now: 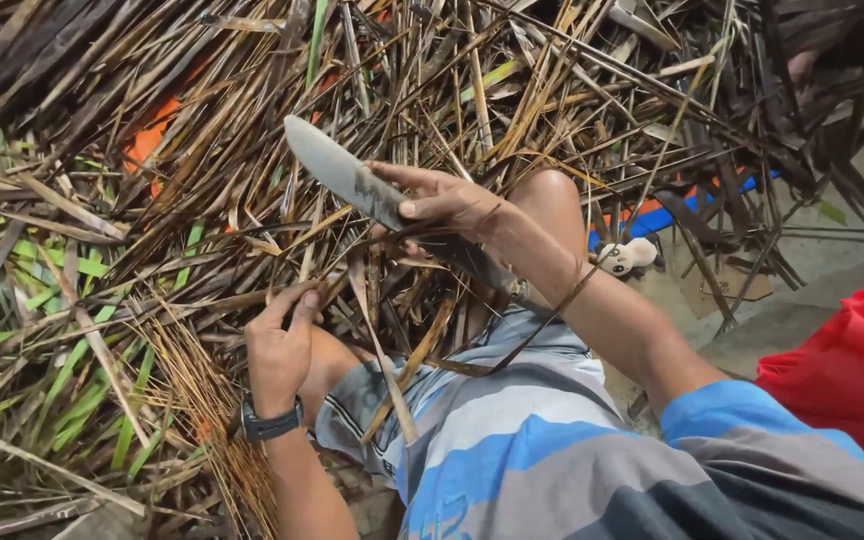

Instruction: The person sits on the ground and uses a large knife to strip and cut long plant stalks. They repeatedly pull stalks from a large pile, scrape them with the blade, and drop the processed pieces back onto the pile.

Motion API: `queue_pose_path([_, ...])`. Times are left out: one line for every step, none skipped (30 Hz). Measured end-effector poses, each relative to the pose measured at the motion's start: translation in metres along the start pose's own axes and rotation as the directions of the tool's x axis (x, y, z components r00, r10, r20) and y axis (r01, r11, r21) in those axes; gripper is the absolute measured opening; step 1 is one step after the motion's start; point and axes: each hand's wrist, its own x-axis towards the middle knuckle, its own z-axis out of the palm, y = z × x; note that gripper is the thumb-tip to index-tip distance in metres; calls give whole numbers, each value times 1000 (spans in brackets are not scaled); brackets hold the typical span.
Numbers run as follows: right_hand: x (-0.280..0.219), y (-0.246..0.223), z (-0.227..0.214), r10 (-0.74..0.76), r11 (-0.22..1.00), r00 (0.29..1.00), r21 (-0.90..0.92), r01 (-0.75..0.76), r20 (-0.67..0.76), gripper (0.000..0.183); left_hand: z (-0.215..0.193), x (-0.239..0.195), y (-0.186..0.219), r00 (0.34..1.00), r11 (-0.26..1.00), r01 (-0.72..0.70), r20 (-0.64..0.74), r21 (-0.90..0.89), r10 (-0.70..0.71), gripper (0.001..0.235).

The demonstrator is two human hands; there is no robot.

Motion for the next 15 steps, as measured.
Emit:
queue_pose_path([2, -2, -2, 3, 1000, 1000, 1, -3, 2, 76, -3, -3, -5, 1000, 1000, 3, -2, 1, -3, 16])
queue_pose_path([3, -4, -4, -41, 999, 999, -21, 41, 1, 75, -6, -5, -10, 1000, 1000, 16, 9, 26, -16, 17])
queue_pose_path([4, -7, -7, -84, 995, 996, -43, 84, 2, 73, -8, -7, -15, 999, 998, 28, 20, 52, -29, 17])
queue_pose_path([1, -11, -7, -85, 995, 996, -43, 85, -1, 73, -12, -11, -19, 999, 998, 28, 22, 52, -29, 17])
queue_pose_path([-3, -16, -8, -110, 993, 993, -39, 109, -32, 74, -16, -14, -24, 998, 995, 52, 32, 81, -55, 18])
queue_pose_path([-7, -20, -8, -136, 990, 989, -37, 134, -64, 74, -19, -17, -28, 996, 991, 75, 42, 110, -80, 18])
queue_pose_path([-9, -21, -12, -138, 990, 988, -37, 136, -68, 74, -22, -21, -32, 996, 991, 74, 46, 110, -79, 18])
queue_pose_path([-10, -23, -17, -170, 985, 979, 4, 172, -110, 74, -25, -25, -37, 993, 988, 101, 50, 114, -107, 18])
queue_pose_path([-12, -24, -21, -200, 977, 968, 44, 209, -152, 75, -28, -30, -42, 989, 985, 128, 54, 119, -135, 18])
queue_pose_path([-17, -33, -18, -200, 977, 968, 42, 209, -153, 75, -32, -33, -47, 989, 985, 128, 54, 117, -135, 18])
queue_pose_path([-21, -41, -15, -145, 973, 982, 164, 164, -121, 85, -37, -37, -52, 966, 960, 213, 111, 179, -235, 24])
queue_pose_path([-26, -50, -13, -94, 952, 992, 283, 114, -84, 95, -41, -40, -57, 929, 925, 289, 163, 246, -333, 30])
queue_pose_path([-25, -50, -17, -94, 952, 992, 282, 115, -84, 95, -43, -44, -62, 929, 926, 288, 164, 245, -332, 30])
queue_pose_path([-25, -49, -21, -129, 945, 983, 285, 162, -133, 94, -45, -48, -66, 923, 919, 307, 157, 249, -351, 28])
queue_pose_path([-26, -49, -25, -162, 935, 970, 287, 210, -181, 93, -46, -52, -71, 916, 911, 327, 151, 252, -371, 27])
